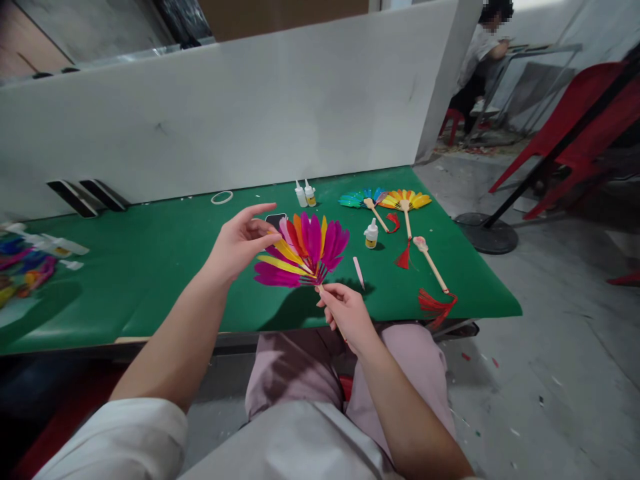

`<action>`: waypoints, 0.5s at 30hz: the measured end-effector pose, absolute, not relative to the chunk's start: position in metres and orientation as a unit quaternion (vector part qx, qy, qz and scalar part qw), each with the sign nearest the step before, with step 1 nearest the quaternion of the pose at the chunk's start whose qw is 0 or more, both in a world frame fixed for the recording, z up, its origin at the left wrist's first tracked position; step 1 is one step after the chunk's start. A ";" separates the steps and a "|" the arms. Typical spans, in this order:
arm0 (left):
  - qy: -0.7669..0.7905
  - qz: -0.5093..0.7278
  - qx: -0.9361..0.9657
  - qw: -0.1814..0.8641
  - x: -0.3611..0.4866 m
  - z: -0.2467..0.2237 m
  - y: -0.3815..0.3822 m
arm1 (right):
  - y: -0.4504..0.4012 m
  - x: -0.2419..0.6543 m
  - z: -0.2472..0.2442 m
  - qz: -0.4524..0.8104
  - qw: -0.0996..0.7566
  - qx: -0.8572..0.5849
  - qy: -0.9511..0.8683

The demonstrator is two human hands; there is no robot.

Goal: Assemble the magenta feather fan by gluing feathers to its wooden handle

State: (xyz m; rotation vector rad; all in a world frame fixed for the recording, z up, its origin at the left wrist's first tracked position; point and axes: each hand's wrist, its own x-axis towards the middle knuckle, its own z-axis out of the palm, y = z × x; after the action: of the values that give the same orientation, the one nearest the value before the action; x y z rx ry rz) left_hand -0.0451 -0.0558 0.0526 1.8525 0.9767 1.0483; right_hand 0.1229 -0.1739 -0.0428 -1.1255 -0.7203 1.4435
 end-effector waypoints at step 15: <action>0.357 0.265 0.805 0.392 -0.060 0.079 -0.037 | -0.174 0.123 -0.046 0.610 0.541 -0.483 -0.319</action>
State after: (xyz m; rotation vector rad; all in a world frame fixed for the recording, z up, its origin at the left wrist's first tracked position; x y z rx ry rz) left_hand -0.0598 -0.0372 0.0787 2.0444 0.9063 0.6736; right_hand 0.1226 -0.1743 -0.0462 -1.1478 -0.7576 1.4508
